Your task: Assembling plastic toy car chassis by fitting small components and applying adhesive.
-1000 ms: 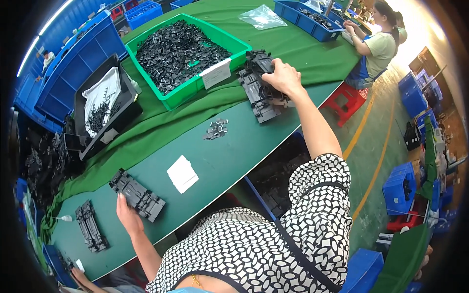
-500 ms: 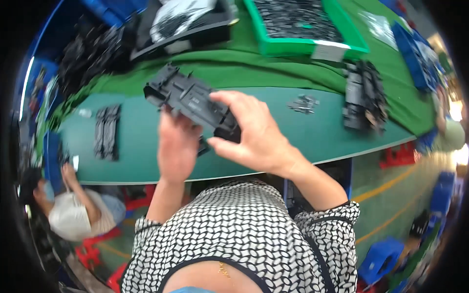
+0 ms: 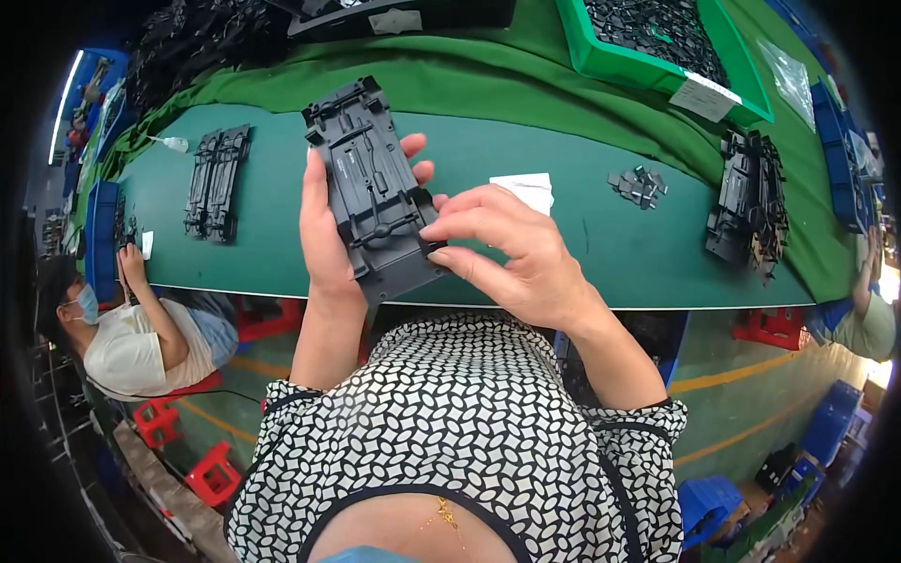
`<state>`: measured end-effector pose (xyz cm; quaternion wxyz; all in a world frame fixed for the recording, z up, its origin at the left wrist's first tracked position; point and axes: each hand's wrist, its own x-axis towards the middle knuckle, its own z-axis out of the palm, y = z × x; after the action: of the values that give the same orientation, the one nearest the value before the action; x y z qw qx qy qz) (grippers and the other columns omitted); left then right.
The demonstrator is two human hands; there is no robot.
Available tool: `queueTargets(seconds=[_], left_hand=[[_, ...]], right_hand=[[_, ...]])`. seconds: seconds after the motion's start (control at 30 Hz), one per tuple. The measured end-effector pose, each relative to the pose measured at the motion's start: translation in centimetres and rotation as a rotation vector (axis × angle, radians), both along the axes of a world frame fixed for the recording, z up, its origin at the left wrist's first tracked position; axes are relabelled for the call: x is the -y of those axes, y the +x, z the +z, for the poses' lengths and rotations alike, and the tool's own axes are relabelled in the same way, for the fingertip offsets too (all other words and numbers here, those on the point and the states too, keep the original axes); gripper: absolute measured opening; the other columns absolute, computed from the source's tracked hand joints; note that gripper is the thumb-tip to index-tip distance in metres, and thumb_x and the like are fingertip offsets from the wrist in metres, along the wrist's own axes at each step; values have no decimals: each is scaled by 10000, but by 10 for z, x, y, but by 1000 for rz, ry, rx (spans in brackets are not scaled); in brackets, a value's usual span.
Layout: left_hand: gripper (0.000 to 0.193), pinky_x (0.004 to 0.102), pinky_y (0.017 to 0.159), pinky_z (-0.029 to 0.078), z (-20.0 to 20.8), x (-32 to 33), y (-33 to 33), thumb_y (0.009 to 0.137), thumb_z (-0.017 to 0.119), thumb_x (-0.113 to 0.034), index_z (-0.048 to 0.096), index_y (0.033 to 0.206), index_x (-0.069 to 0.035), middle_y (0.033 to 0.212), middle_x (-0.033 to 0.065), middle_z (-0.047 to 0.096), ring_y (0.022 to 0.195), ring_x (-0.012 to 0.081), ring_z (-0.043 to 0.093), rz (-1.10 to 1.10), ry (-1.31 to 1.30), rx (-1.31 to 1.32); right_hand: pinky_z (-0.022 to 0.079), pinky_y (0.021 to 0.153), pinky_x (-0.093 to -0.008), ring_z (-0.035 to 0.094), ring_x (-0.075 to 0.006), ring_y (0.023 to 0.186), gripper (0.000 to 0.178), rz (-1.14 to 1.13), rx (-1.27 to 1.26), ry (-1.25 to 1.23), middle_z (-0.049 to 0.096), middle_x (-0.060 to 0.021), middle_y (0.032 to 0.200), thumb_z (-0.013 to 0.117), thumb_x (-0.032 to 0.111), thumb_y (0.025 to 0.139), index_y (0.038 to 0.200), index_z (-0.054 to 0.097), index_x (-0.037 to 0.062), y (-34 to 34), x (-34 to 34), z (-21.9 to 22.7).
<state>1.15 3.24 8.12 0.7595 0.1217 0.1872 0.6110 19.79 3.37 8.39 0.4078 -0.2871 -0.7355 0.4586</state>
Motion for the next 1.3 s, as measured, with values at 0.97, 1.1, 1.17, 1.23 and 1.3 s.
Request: queueTargets(seconds=[0.97,1.1,1.17,1.23,1.3], left_hand=[[607,387,806,551,3,-7,13,960,212,-552,441,1213,-50,1142,182,554,957,284,608,-6,-123,-177],[621,393,828,541,0,-9,15,951,225,-574,451,1198,-51,1129,166,560,975,282,599,-1,-163,-227],[626,392,829,540,0,-10,15,949,226,-578,454,1194,-49,1125,163,561,972,281,600,-1,-167,-217],[630,392,830,540,0,-11,15,948,227,-581,457,1191,-47,1121,161,563,969,280,601,0,-169,-206],[548,378,754,543,1,-14,19,936,353,-565,436,1156,-70,1006,139,597,855,235,621,1,-187,-115]], right_hand=[[389,919,-378,495,-281,1014,152,-7,-10,131,555,-96,1061,707,6,713,842,638,43,-29,3,9],[377,934,-375,501,-258,993,115,-41,-34,88,563,-80,1023,687,6,746,841,627,31,-31,5,7],[380,930,-370,497,-240,991,101,-36,-39,46,561,-77,1025,678,18,767,851,625,32,-31,5,6],[381,928,-367,498,-238,996,95,-39,-42,30,561,-77,1025,675,18,770,848,624,31,-31,4,6],[383,927,-364,500,-236,1001,89,-61,-34,20,561,-78,1024,673,19,773,846,624,31,-31,3,6]])
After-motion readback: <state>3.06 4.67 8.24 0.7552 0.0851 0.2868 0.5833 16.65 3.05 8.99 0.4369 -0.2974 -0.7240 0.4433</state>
